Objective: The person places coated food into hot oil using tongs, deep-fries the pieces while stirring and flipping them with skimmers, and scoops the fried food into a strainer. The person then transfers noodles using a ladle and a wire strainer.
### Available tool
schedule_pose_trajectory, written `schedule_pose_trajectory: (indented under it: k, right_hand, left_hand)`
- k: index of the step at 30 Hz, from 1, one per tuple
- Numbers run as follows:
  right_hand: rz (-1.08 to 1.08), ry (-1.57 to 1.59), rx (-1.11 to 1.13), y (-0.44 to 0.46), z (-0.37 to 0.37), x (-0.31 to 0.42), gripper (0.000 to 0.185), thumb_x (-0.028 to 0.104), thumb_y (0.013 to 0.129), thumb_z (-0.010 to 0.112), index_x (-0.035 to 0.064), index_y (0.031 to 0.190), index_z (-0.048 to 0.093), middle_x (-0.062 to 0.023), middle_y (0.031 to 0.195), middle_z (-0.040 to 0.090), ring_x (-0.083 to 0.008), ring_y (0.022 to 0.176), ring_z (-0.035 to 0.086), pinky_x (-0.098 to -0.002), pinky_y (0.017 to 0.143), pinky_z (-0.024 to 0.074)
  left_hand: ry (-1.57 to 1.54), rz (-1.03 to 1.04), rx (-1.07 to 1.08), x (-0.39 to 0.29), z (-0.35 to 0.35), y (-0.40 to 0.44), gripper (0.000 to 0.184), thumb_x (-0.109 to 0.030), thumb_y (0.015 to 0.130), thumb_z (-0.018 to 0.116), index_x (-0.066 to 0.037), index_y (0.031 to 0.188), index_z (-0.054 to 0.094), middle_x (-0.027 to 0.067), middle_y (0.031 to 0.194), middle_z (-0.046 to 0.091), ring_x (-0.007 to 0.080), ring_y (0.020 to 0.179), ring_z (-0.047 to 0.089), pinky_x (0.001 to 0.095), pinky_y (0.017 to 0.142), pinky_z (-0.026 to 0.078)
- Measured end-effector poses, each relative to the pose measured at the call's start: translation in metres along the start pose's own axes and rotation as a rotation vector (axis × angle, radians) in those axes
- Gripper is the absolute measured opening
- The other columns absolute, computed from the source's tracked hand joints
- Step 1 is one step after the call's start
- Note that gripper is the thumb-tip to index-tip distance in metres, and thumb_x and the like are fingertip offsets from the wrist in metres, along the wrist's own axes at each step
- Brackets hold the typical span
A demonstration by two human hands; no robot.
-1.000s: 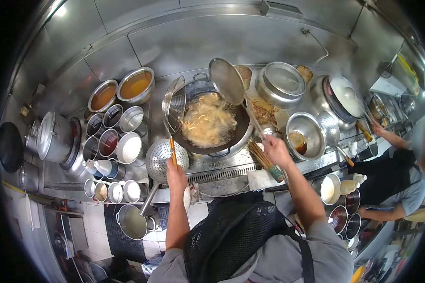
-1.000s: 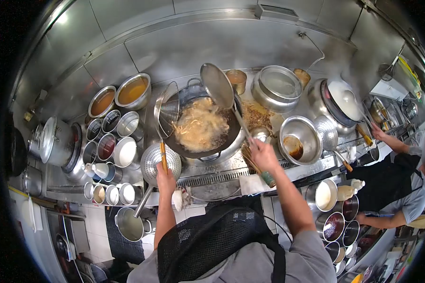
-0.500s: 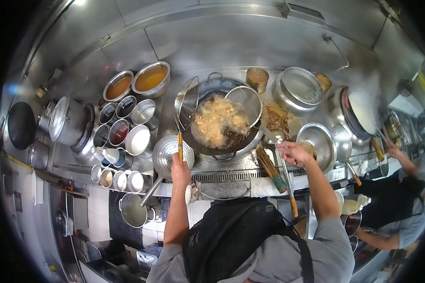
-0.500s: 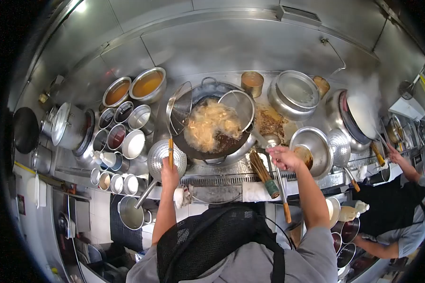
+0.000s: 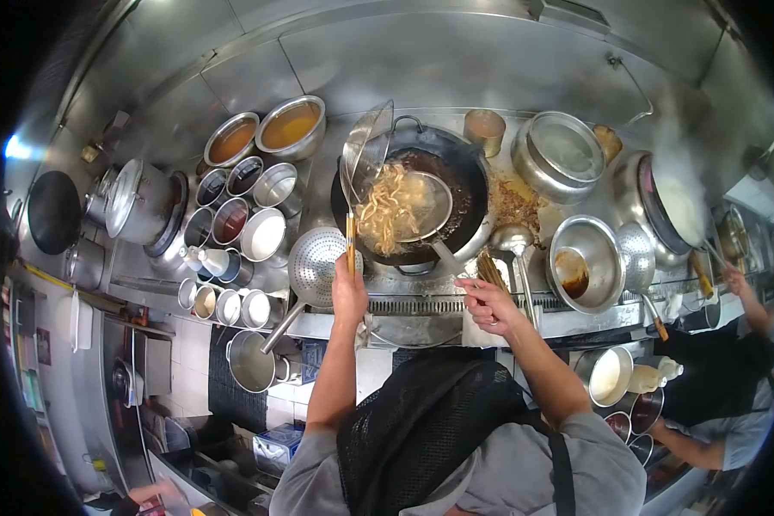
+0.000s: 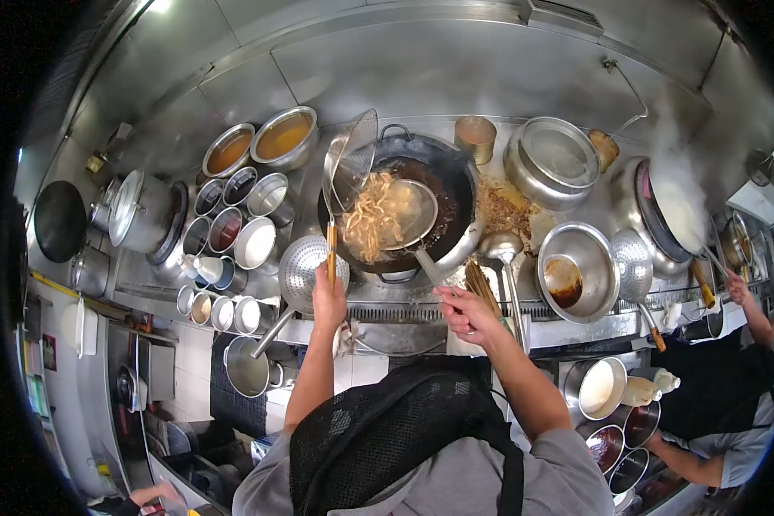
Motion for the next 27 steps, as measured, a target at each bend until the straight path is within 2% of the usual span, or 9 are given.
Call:
schedule_pose_trajectory:
  k: [8,14,16,18,20,22,23,26,27]
  right_hand:
    - [-0.164,-0.068,-0.119,-0.034,0.009,0.020,0.026,0.009,0.101,0.052,0.0035,0.127,0.052,-0.0022,0.068,0.052,-0.0051,0.041,0.035,-0.0205,0.033,0.0258]
    - [-0.316,-0.601,-0.466,-0.053,0.027,0.049,0.021,0.013,0.100,0.052,0.0026,0.118,0.056,-0.0023,0.063,0.053,-0.0077,0.040,0.038,-0.0256,0.033,0.0264]
    - [-0.316,-0.673,-0.497,-0.043,0.029,0.050,0.026,0.014,0.099,0.053,0.0016,0.121,0.058,-0.0032,0.062,0.054,-0.0100,0.040,0.042,-0.0283,0.033,0.0316]
    - [-0.340,-1.035,-0.611,-0.038,0.039,0.052,0.031,0.014,0.097,0.053,0.0012,0.125,0.060,-0.0076,0.065,0.058,-0.0122,0.042,0.049,-0.0316,0.036,0.0382]
    - [-0.370,-1.175,-0.682,-0.032,0.042,0.048,0.025,0.019,0.099,0.055,0.0057,0.116,0.066,-0.0108,0.070,0.063,-0.0169,0.047,0.056,-0.0338,0.041,0.0437]
    - [-0.712,-1.476,-0.632,-0.029,0.073,0.053,0.030,0.017,0.096,0.056,0.0025,0.121,0.065,-0.0190,0.079,0.068,-0.0256,0.058,0.065,-0.0402,0.055,0.0511]
    - [-0.638,-1.477,-0.650,-0.024,0.067,0.048,0.033,0.014,0.095,0.056,0.0019,0.124,0.064,-0.0242,0.085,0.069,-0.0314,0.066,0.068,-0.0429,0.066,0.0525]
    - [-0.873,-1.554,-0.598,-0.025,0.083,0.041,0.032,0.014,0.095,0.056,0.0021,0.124,0.064,-0.0240,0.084,0.069,-0.0313,0.066,0.068,-0.0425,0.065,0.0526]
    - [-0.959,-1.568,-0.560,-0.028,0.093,0.040,0.033,0.015,0.095,0.056,0.0025,0.124,0.065,-0.0205,0.078,0.068,-0.0250,0.059,0.066,-0.0400,0.058,0.0510]
  left_hand:
    - [0.025,0.069,-0.078,0.007,-0.029,-0.005,0.047,0.001,0.091,0.054,-0.002,0.135,0.040,0.0306,0.112,0.061,0.0515,0.102,0.059,0.0542,0.086,0.047]
    - [-0.013,-0.066,-0.016,0.028,-0.026,-0.018,0.043,-0.002,0.091,0.055,0.000,0.132,0.042,0.0313,0.112,0.061,0.0528,0.104,0.059,0.0544,0.087,0.046]
    - [-0.036,-0.048,-0.011,0.028,-0.026,-0.020,0.043,-0.002,0.091,0.055,0.000,0.132,0.042,0.0318,0.114,0.061,0.0529,0.105,0.059,0.0545,0.087,0.046]
    - [-0.057,-0.036,-0.003,0.030,-0.027,-0.021,0.042,-0.003,0.092,0.055,0.000,0.132,0.042,0.0322,0.115,0.060,0.0529,0.106,0.058,0.0547,0.088,0.046]
    - [-0.059,-0.034,0.015,0.034,-0.028,-0.022,0.043,-0.003,0.092,0.056,0.001,0.132,0.043,0.0323,0.116,0.060,0.0528,0.107,0.058,0.0543,0.088,0.046]
    - [-0.064,-0.001,-0.002,0.032,-0.034,-0.022,0.043,-0.003,0.092,0.056,0.001,0.132,0.043,0.0320,0.116,0.060,0.0529,0.107,0.058,0.0542,0.088,0.046]
    - [-0.068,0.030,-0.022,0.030,-0.038,-0.022,0.043,-0.003,0.092,0.056,0.001,0.132,0.043,0.0317,0.115,0.060,0.0530,0.107,0.058,0.0542,0.088,0.046]
    - [-0.078,0.007,-0.023,0.025,-0.049,-0.023,0.044,-0.004,0.092,0.057,0.001,0.132,0.042,0.0313,0.116,0.060,0.0529,0.106,0.058,0.0542,0.089,0.046]
    - [-0.077,0.003,-0.023,0.030,-0.050,-0.023,0.044,-0.004,0.092,0.057,0.001,0.132,0.042,0.0313,0.116,0.060,0.0529,0.106,0.058,0.0542,0.089,0.046]
Point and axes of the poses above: each hand's wrist, its own y-axis towards the middle knuckle, its own z-axis out of the palm, x = y × z, the point moved 9 cm from there along y, towards the middle knuckle
